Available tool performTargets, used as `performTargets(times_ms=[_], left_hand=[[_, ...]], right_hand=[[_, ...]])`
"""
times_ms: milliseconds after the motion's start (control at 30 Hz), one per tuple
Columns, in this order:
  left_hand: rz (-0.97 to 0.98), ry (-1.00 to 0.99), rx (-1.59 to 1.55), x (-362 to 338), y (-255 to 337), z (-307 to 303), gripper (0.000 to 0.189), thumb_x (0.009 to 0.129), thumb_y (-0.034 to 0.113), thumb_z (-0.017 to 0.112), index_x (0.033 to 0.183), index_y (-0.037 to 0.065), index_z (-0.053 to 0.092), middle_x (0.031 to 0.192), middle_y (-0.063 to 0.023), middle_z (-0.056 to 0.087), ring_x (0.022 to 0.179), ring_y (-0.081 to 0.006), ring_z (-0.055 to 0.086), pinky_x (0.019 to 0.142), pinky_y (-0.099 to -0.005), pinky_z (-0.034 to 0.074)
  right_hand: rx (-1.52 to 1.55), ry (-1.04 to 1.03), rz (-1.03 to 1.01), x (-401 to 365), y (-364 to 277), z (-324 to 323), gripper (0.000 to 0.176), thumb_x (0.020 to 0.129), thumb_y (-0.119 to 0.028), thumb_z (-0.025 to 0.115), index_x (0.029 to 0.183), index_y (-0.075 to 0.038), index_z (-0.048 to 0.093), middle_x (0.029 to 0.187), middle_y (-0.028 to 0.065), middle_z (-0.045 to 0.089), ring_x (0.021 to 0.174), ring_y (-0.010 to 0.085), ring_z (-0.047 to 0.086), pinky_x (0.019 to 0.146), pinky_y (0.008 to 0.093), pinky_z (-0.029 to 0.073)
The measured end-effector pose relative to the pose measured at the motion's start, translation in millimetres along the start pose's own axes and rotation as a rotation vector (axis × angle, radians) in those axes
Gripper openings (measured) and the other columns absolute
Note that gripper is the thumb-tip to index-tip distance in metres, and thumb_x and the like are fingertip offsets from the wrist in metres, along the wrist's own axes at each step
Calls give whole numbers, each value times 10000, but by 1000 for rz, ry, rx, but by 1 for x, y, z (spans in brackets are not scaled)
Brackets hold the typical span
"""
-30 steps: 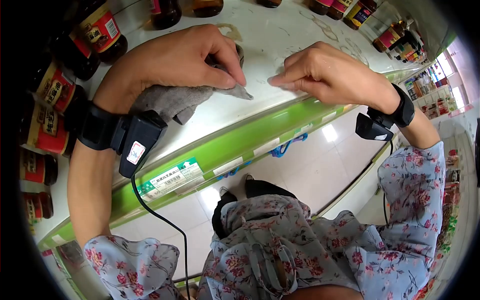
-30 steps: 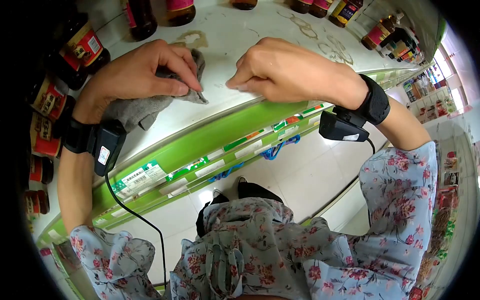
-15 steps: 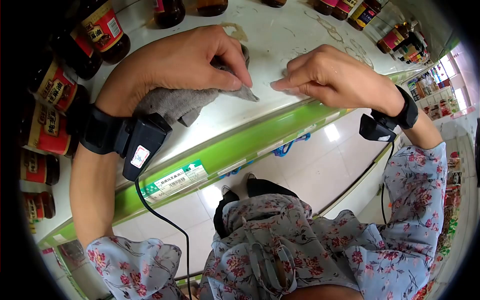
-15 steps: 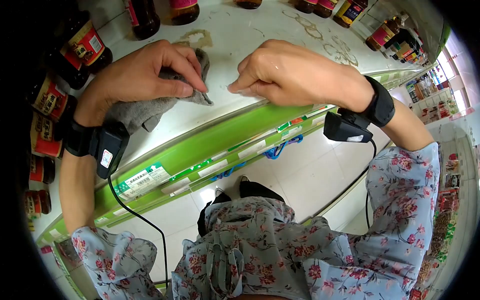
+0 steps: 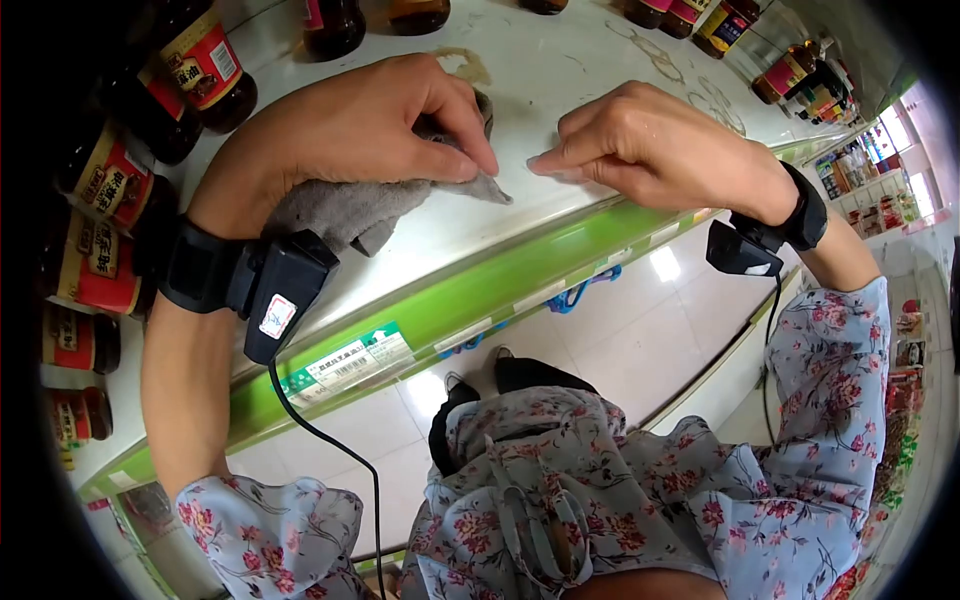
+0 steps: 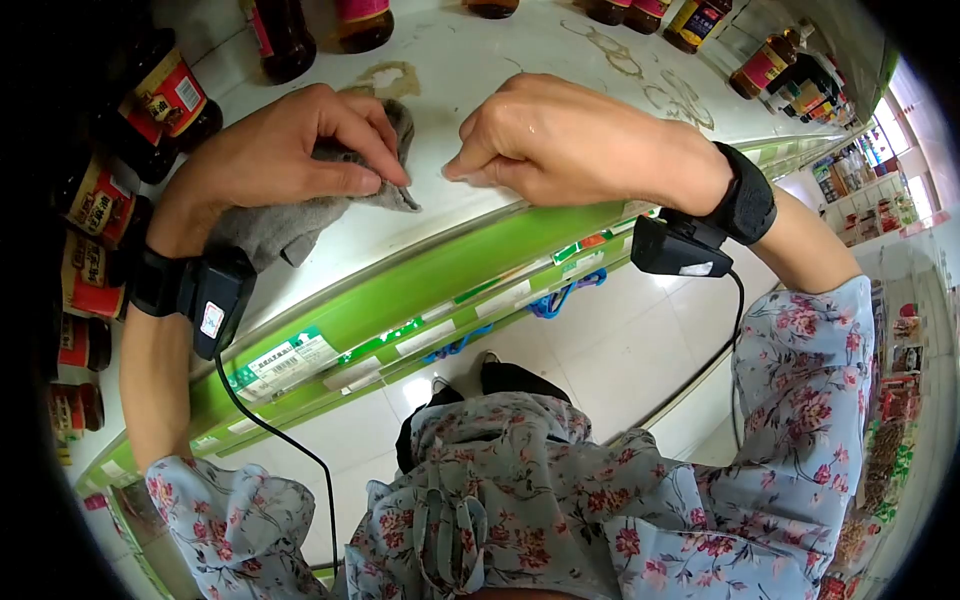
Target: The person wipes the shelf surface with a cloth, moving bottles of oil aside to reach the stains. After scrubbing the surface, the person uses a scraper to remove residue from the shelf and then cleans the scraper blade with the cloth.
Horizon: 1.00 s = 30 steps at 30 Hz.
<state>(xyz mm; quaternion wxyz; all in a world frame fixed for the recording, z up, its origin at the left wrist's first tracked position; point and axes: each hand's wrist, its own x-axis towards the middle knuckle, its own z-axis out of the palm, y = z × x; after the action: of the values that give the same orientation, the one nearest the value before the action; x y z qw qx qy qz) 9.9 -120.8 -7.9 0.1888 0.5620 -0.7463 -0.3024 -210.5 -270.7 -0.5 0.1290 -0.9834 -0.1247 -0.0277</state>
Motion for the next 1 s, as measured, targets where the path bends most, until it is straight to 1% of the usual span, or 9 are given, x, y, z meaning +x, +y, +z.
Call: performTargets(times_ms=[333, 433, 567, 667, 800, 833, 867, 933, 1000], left_hand=[[22, -4, 16, 1, -2, 0, 218, 840, 82, 749, 1051, 59, 797, 1021, -83, 687, 928, -197, 647, 867, -319, 493], [11, 11, 31, 0, -2, 1, 216, 842, 80, 748, 1051, 61, 797, 1016, -83, 682, 926, -198, 646, 867, -318, 493], [33, 3, 27, 1, -3, 1, 214, 843, 80, 750, 1052, 64, 797, 1027, -77, 678, 930, -193, 643, 868, -317, 492], [38, 2, -2, 1, -2, 0, 218, 843, 85, 753, 1056, 64, 796, 1033, -73, 676, 933, -188, 640, 868, -315, 490], [43, 2, 16, 2, -3, 0, 221, 844, 99, 755, 1057, 65, 797, 1036, -68, 675, 930, -184, 640, 862, -309, 488], [44, 11, 6, 2, -3, 1, 220, 844, 97, 754, 1057, 65, 797, 1037, -67, 675, 928, -182, 641, 860, -307, 488], [47, 20, -4, 1, -4, 3, 219, 844, 94, 753, 1057, 65, 798, 1039, -66, 675, 926, -181, 642, 858, -305, 488], [44, 23, -8, 1, 2, 2, 221, 844, 87, 752, 1059, 68, 798, 1041, -65, 676, 923, -180, 644, 855, -301, 489], [23, 4, 0, 0, 5, 1, 226, 844, 79, 753, 1066, 73, 798, 1043, -64, 678, 921, -180, 647, 852, -299, 490]], right_hand=[[0, -71, 0, 0, -3, -2, 186, 913, -90, 636, 1034, 5, 740, 839, 197, 659, 800, 407, 620, 711, 472, 471], [34, -69, 106, -6, -10, -5, 196, 899, -81, 634, 1041, -5, 746, 849, 184, 675, 845, 391, 640, 753, 458, 494], [-47, -17, 2, 1, -1, -1, 210, 891, -73, 633, 1056, -16, 751, 876, 183, 683, 851, 388, 646, 752, 463, 495], [62, -78, 89, -7, -11, -5, 201, 888, -74, 634, 1041, -19, 751, 874, 174, 685, 859, 391, 647, 748, 473, 500], [-162, -8, 87, -2, 9, -1, 189, 908, -117, 633, 1028, -72, 770, 907, 156, 710, 860, 382, 656, 745, 455, 517], [-180, 45, 60, 0, 24, 1, 188, 905, -130, 630, 1022, -106, 775, 899, 154, 707, 848, 381, 655, 732, 443, 512], [-96, 47, 143, 5, 30, -3, 208, 886, -113, 621, 1023, -133, 776, 879, 154, 699, 827, 391, 635, 729, 433, 503], [-204, -4, 133, 14, 47, -11, 277, 882, -72, 631, 1130, -88, 755, 892, 157, 708, 808, 335, 672, 706, 416, 505], [-272, -64, 112, 13, 43, -12, 274, 884, -67, 627, 1119, -101, 763, 901, 155, 717, 811, 332, 672, 714, 413, 507]])
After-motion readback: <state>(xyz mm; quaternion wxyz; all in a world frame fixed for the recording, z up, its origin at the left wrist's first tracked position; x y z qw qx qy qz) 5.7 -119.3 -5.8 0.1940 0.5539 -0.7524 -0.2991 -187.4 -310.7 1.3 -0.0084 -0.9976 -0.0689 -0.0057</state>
